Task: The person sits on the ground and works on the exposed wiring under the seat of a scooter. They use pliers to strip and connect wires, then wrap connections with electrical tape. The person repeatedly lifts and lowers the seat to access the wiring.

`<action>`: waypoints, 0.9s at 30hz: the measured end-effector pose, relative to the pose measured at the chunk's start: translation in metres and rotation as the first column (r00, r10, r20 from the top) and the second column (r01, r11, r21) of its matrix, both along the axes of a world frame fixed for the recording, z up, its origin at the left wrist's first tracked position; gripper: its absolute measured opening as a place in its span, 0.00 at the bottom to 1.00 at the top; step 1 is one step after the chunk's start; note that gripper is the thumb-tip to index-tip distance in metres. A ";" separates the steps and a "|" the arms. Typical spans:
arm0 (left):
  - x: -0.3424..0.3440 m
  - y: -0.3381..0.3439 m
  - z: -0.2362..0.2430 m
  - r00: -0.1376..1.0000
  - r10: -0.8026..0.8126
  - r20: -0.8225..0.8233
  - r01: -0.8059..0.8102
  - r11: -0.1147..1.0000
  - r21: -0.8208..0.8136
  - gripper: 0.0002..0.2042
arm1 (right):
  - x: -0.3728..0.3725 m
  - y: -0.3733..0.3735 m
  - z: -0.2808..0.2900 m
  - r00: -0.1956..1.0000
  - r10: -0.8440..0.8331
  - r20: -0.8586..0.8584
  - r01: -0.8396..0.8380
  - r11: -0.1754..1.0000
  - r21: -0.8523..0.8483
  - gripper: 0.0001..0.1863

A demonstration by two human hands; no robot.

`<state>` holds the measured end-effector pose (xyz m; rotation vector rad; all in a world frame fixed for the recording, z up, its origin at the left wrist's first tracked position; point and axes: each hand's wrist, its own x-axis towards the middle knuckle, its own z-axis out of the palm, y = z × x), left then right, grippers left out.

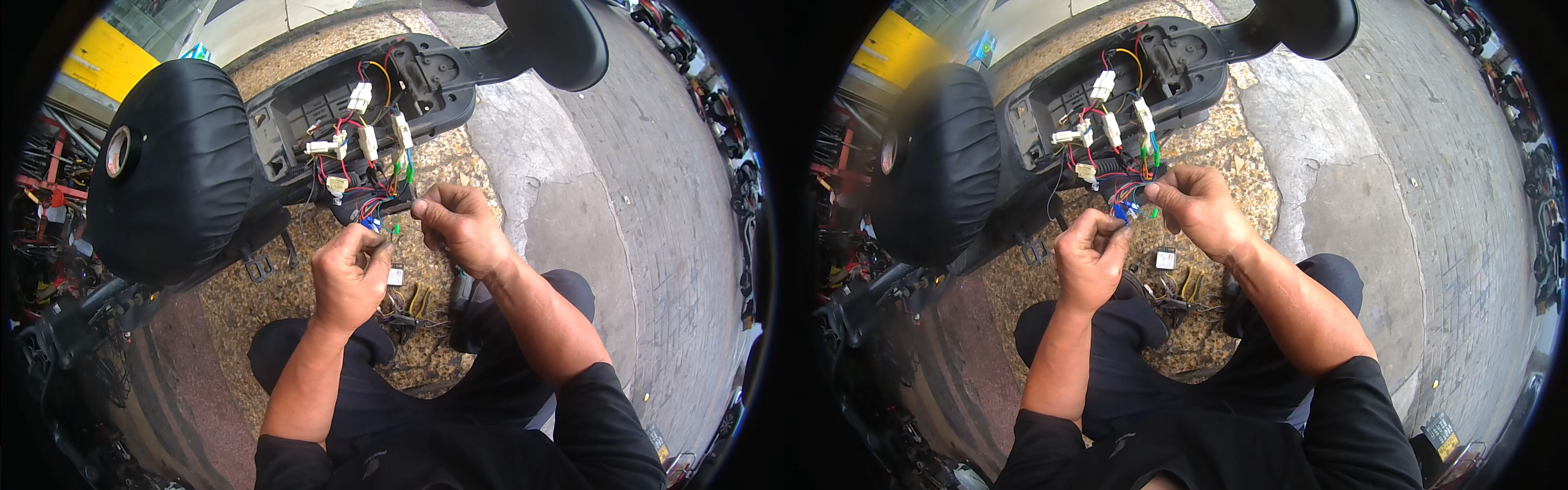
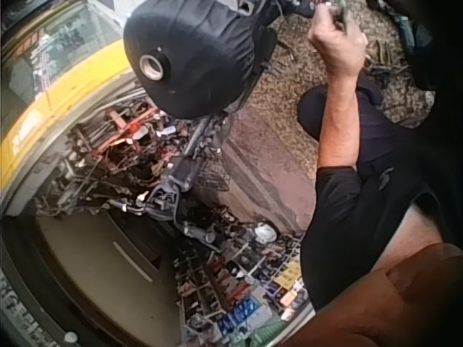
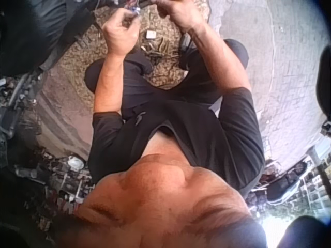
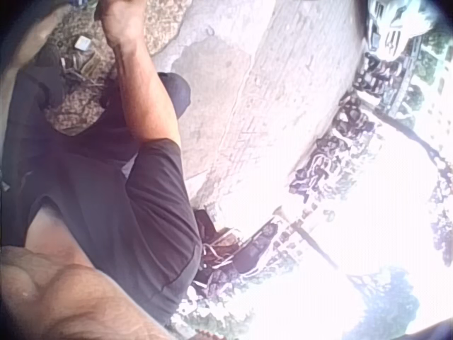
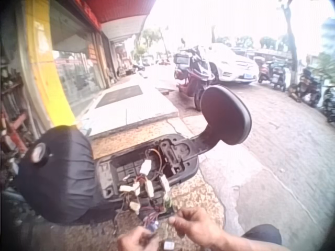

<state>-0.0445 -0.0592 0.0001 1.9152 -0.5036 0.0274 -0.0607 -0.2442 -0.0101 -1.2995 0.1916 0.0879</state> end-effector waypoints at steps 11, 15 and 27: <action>0.004 0.009 0.000 0.467 -0.494 -0.734 -0.167 0.766 -0.621 0.19 | 0.000 -0.004 0.004 0.994 -0.018 0.106 0.021 0.999 -0.028 0.10; 0.002 0.004 0.000 0.550 -0.365 -0.751 -0.199 0.816 -0.543 0.12 | -0.001 -0.003 0.006 0.997 0.001 0.071 0.004 0.998 -0.065 0.11; -0.001 0.000 -0.004 0.674 -0.318 -0.667 -0.209 0.784 -0.585 0.05 | 0.000 0.002 0.000 0.998 -0.025 0.052 0.031 0.993 -0.118 0.13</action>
